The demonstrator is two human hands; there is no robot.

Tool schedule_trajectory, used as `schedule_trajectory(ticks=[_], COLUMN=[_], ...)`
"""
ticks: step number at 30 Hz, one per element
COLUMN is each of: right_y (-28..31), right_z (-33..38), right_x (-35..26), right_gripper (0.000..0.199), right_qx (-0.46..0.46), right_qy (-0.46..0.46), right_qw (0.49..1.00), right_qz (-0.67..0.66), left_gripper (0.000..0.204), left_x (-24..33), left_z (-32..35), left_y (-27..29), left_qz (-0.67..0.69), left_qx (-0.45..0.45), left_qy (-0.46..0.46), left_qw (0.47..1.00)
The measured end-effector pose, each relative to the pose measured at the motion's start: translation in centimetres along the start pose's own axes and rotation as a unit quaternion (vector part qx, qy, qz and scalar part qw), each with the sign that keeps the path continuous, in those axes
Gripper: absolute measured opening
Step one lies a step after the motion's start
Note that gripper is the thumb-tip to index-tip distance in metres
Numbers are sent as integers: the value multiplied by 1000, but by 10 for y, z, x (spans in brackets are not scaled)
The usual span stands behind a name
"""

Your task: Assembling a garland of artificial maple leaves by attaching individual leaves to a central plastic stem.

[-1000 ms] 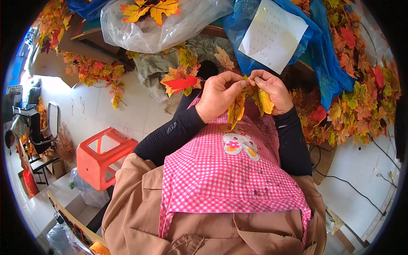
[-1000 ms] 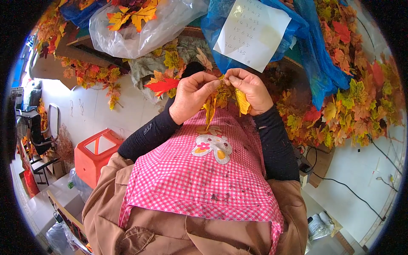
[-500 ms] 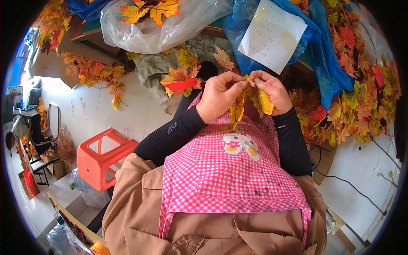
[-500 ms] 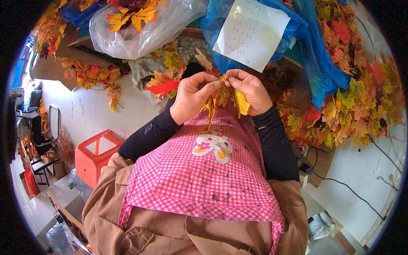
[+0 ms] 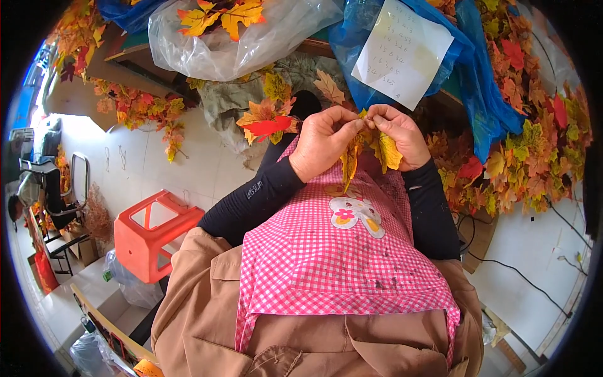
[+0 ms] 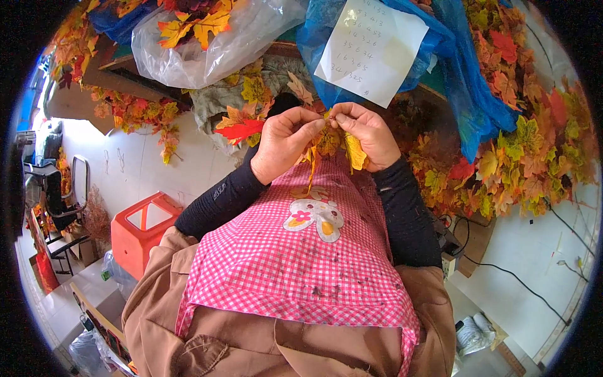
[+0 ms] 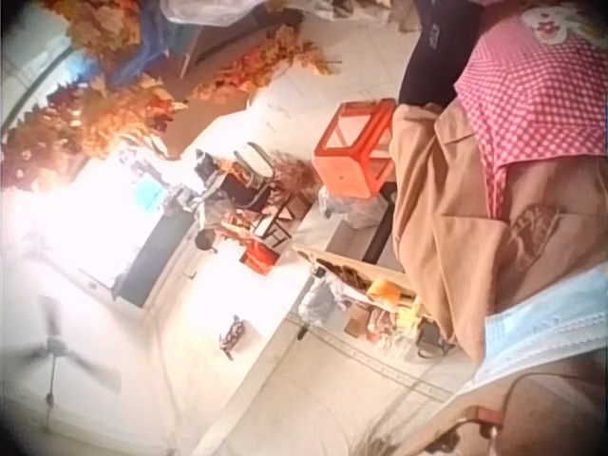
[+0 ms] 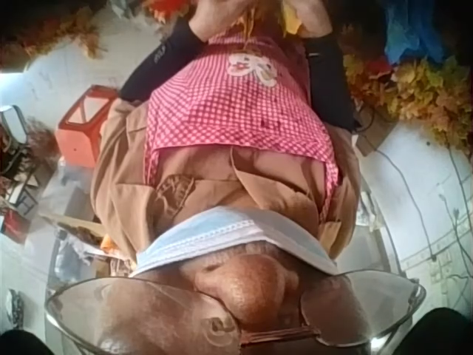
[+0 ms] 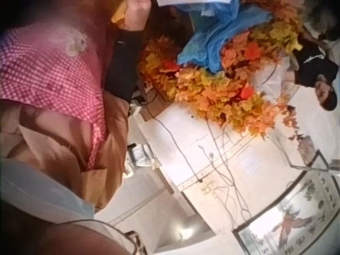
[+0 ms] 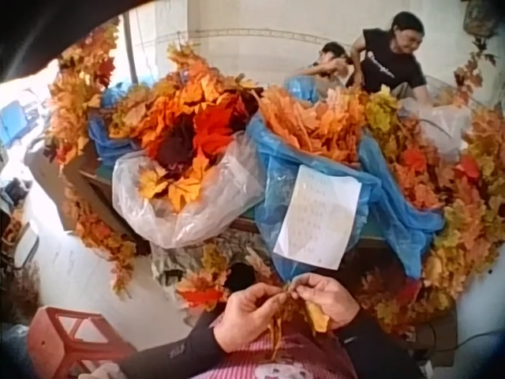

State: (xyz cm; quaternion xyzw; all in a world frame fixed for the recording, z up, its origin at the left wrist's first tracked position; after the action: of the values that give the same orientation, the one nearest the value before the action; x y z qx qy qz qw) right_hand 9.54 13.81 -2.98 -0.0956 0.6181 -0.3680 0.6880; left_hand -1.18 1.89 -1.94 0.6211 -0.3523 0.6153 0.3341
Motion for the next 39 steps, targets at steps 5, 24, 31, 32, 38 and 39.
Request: schedule_trajectory(ticks=[5, 24, 31, 32, 38, 39], right_y=[1, -37, -23, -24, -20, -18], right_z=[-2, 22, 11, 10, -2, -4], right_x=[-3, -16, -4, -9, -16, -17], right_gripper=[18, 10, 11, 11, 9, 9], right_qx=[18, 140, 134, 126, 89, 89], right_qy=[19, 149, 136, 168, 117, 117], right_qw=[998, 904, 920, 915, 923, 923], right_qz=[58, 375, 342, 345, 356, 356], left_gripper=[13, 9, 9, 8, 10, 10], left_x=[-4, -14, -25, -22, -20, -19], left_z=[-3, 9, 7, 5, -7, -9], left_y=[0, -4, -5, -4, -1, 1], left_qz=[-25, 3, 71, 72, 49, 49], left_qx=[4, 13, 19, 12, -32, -32], left_qy=[-14, -9, 12, 25, 43, 44], left_qw=[1000, 1000, 997, 997, 997, 997])
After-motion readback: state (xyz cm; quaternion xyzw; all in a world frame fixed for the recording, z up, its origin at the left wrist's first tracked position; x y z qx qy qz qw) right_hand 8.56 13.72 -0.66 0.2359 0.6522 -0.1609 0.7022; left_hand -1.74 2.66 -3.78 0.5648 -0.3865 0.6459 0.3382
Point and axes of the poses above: each hand's wrist, its own z-axis away from the middle knuckle, its own y-axis out of the back of the hand, x = y × z, the point moved 5 cm from there along -z, towards the middle knuckle, and after that the axes turned 5 degrees about -z, right-handed, at the moved point
